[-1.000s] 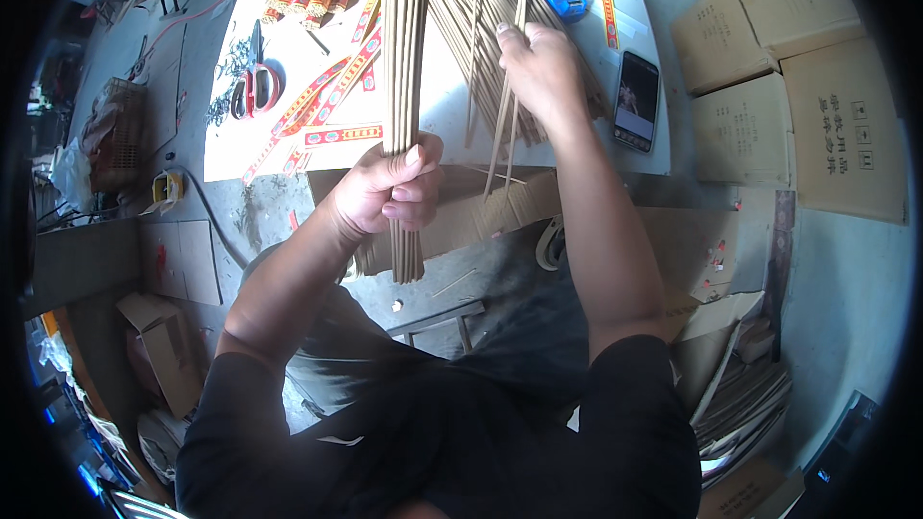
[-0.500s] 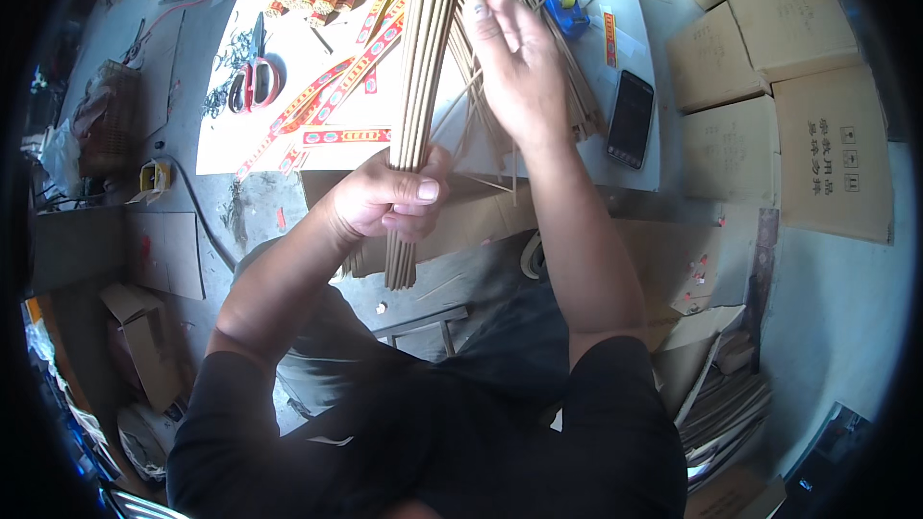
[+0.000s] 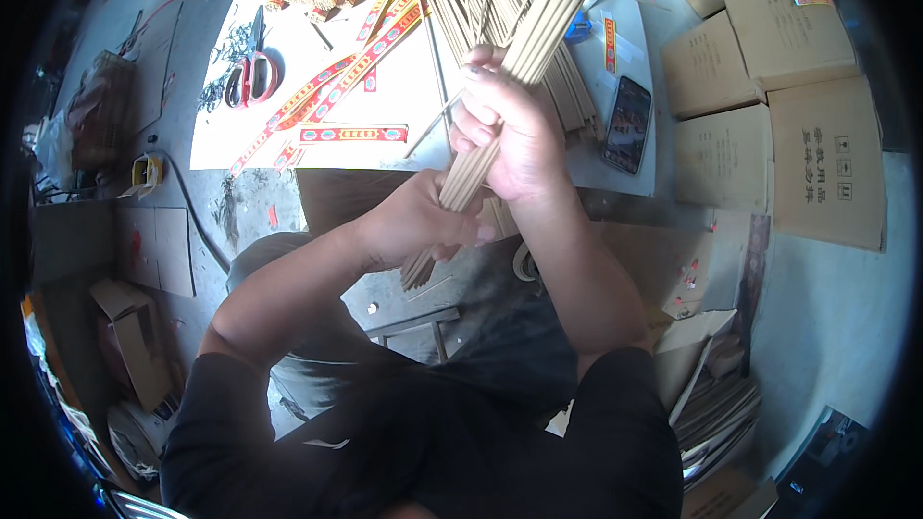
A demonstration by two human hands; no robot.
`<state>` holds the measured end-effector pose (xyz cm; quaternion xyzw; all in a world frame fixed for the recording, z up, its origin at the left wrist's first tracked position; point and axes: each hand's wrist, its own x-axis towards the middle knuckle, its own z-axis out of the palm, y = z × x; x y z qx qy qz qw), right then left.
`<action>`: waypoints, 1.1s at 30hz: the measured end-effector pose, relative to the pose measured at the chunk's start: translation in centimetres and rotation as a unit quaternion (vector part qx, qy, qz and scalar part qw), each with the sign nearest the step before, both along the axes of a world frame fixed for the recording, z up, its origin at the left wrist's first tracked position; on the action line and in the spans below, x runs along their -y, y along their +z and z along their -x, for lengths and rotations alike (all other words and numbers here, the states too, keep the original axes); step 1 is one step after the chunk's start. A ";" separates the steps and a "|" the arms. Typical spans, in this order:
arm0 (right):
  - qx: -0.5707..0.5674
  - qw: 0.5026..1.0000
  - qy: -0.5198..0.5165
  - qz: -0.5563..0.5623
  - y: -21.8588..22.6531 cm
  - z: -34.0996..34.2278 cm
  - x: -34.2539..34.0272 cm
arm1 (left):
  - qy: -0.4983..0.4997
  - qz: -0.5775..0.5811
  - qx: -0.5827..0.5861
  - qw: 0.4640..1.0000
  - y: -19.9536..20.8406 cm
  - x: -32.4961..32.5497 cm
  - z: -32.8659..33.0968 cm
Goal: The person gathers thin wooden sticks from a table, aligns them into bundles, and secures each bundle with a rubber band. The person repeatedly picks up sticks, aligns them, and ties them together, placing finished bundles on the table.
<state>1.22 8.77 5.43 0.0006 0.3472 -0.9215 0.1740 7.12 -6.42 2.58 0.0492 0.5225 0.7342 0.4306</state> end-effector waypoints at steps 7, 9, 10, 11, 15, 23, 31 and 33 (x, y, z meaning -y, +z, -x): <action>-0.007 0.978 -0.093 -0.188 -0.1 -0.5 1.8 | 0.146 0.166 -0.156 0.963 -2.3 -1.7 -1.0; -0.012 0.975 -0.120 -0.189 -0.4 -0.1 2.0 | 0.178 0.176 -0.182 0.951 -2.9 -1.7 -1.0; -0.024 0.976 -0.108 -0.187 -0.3 0.1 2.0 | 0.140 0.129 -0.133 0.973 -2.0 -1.3 -0.7; -0.016 0.982 -0.087 -0.167 0.1 0.2 1.9 | 0.101 0.081 -0.081 0.988 -1.2 -0.7 -0.3; 0.003 0.999 0.000 -0.038 0.1 0.6 1.3 | -0.004 -0.111 0.089 0.990 -0.8 1.1 0.2; 0.002 0.993 -0.022 -0.113 -0.8 0.0 2.1 | 0.044 -0.037 0.081 0.995 -0.4 0.2 0.4; 0.005 0.994 0.035 -0.099 -0.8 0.4 2.4 | -0.005 -0.182 0.142 0.973 -1.6 1.8 1.2; 0.015 0.992 0.076 -0.099 -0.9 0.1 2.0 | -0.051 -0.259 0.186 0.947 -1.6 2.2 1.2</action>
